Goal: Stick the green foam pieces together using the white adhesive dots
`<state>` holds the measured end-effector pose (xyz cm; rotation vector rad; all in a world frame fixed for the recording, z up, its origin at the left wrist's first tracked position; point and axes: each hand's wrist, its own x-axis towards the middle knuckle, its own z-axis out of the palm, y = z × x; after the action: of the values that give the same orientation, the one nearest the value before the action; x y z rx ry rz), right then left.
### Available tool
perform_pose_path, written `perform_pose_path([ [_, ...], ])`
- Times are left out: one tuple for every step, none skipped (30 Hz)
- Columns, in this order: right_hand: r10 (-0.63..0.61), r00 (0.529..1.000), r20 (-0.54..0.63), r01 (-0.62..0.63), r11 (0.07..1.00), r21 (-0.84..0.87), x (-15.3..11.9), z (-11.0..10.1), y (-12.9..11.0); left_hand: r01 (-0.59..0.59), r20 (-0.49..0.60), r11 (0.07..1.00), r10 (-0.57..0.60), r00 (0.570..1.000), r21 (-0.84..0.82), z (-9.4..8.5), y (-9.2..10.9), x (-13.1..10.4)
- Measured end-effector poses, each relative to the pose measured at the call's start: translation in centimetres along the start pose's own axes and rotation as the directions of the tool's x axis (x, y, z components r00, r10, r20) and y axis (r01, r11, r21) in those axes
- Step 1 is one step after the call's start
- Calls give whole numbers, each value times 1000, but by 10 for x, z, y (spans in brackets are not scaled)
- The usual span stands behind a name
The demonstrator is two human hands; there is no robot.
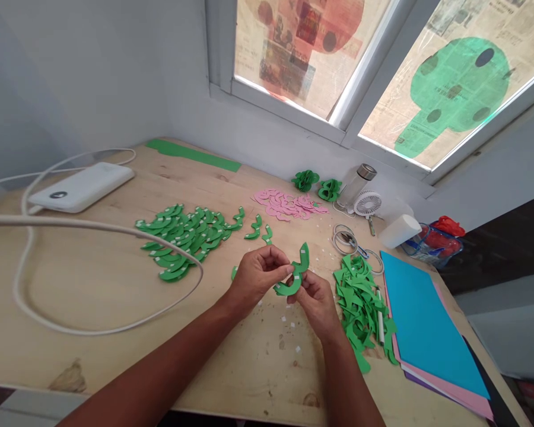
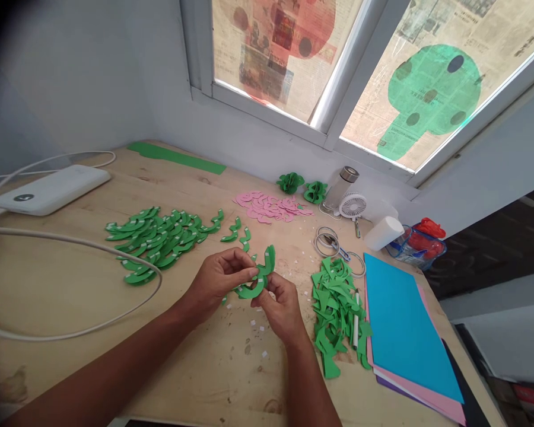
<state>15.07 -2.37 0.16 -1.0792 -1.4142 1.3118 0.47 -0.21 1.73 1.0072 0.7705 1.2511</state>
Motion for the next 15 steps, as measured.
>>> perform_pose_path([
  [0, 1000, 0, 0, 1000, 7, 0, 0, 0, -4, 0, 1000, 4, 1000, -15, 0, 0, 0],
  [1, 1000, 0, -1, 1000, 12, 0, 0, 0, -9, -1, 1000, 9, 1000, -30, 0, -1, 0],
  [3, 1000, 1, -3, 1000, 17, 0, -1, 1, -12, 1, 999, 12, 1000, -41, 0, -2, 0],
  [6, 1000, 1, -6, 1000, 20, 1, -1, 1, -15, 5, 999, 15, 1000, -51, 0, -2, 1],
  [10, 1000, 3, -10, 1000, 24, 1, -1, 1, -17, 9, 998, 17, 1000, -59, 0, -3, 1],
  [15, 1000, 5, -16, 999, 28, 1, -1, 1, -17, 15, 998, 18, 1000, -66, -1, -4, 1],
  [20, 1000, 7, -20, 999, 32, 1, -1, 1, -17, 19, 997, 18, 1000, -74, -1, -5, 2],
  [23, 1000, 7, -24, 999, 37, 1, 0, 0, -15, 23, 997, 17, 1000, -82, -2, -6, 2],
  [27, 1000, 6, -27, 999, 39, 1, 0, 0, -14, 28, 996, 16, 999, -88, -3, -6, 2],
  [29, 1000, 1, -29, 999, 40, 1, 1, 0, -11, 31, 996, 14, 999, -91, -3, -7, 3],
  [31, 1000, -3, -31, 999, 39, 1, 1, -1, -7, 33, 996, 10, 999, -91, -4, -7, 3],
  [32, 999, -7, -32, 999, 36, 1, 2, -1, -4, 34, 996, 7, 999, -90, -4, -8, 3],
  [33, 999, -10, -33, 999, 34, 1, 2, -1, -1, 33, 996, 4, 999, -86, -4, -8, 4],
  [34, 999, -10, -33, 999, 33, 1, 2, -2, 0, 28, 997, 2, 1000, -83, -5, -9, 4],
  [34, 999, -10, -34, 999, 35, 1, 2, -2, -1, 19, 997, 2, 1000, -78, -5, -9, 4],
])
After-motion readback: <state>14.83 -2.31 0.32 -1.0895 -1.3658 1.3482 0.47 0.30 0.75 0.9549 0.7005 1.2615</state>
